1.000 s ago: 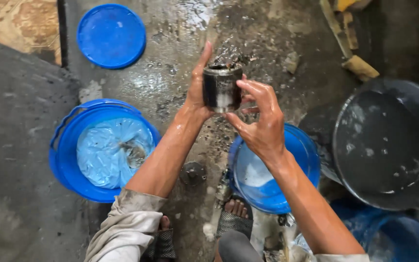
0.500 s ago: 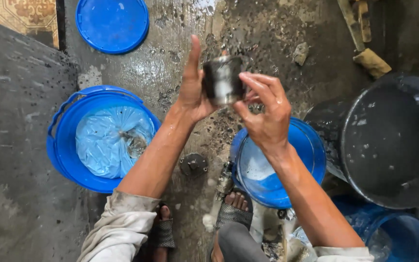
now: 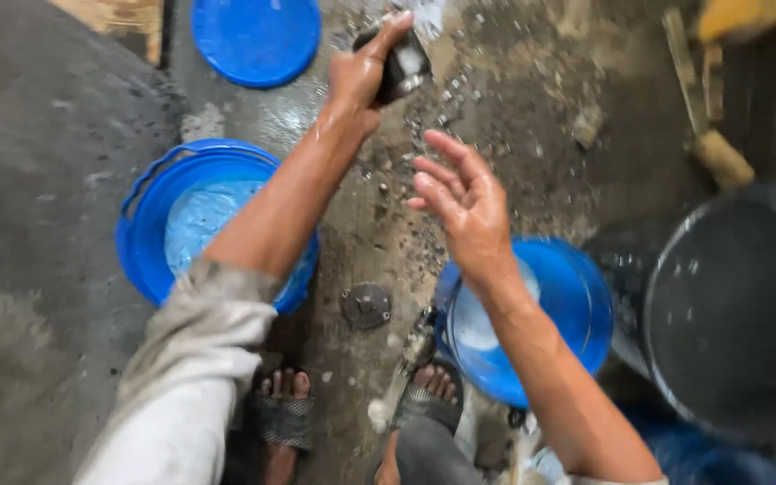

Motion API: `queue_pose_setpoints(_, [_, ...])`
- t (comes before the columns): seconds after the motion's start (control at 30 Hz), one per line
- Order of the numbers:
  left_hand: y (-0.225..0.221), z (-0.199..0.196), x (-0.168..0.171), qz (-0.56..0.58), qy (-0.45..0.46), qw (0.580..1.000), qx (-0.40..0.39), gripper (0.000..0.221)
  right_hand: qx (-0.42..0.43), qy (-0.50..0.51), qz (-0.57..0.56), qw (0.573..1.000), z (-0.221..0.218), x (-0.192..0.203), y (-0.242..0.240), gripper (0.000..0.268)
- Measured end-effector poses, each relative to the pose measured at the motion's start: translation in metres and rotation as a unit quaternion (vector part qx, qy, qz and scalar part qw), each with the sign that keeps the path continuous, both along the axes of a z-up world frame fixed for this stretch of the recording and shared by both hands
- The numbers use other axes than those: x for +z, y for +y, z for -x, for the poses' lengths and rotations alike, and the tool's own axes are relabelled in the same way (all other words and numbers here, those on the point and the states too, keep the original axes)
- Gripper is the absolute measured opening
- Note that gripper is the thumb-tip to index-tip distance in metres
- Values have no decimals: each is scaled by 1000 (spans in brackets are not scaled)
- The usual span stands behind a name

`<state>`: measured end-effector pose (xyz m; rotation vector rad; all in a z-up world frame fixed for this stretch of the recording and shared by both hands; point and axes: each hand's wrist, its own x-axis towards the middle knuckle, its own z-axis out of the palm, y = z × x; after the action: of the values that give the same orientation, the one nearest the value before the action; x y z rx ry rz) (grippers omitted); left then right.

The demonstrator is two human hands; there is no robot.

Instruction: Cleaning small mechanical components by scrubbing them with a brush in soapy water and rinsing them.

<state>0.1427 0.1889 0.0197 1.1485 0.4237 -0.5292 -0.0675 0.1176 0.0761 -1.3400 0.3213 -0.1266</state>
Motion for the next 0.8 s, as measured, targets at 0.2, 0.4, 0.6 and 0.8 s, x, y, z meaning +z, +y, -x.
queue_pose_setpoints(0.2, [67, -178, -144, -366, -295, 866, 171, 92, 72, -2, -57, 996, -20, 22, 24, 52])
queue_pose_setpoints(0.4, [190, -305, -175, -576, -268, 712, 300, 98, 89, 34, -10, 995, -21, 19, 5, 45])
queue_pose_setpoints(0.6, [266, -324, -218, -609, -278, 673, 315, 106, 31, 167, -41, 985, -11, -29, -25, 46])
queue_pose_setpoints(0.8, [278, -327, -227, -570, -296, 662, 386, 91, 15, 140, -57, 988, -9, -37, -30, 47])
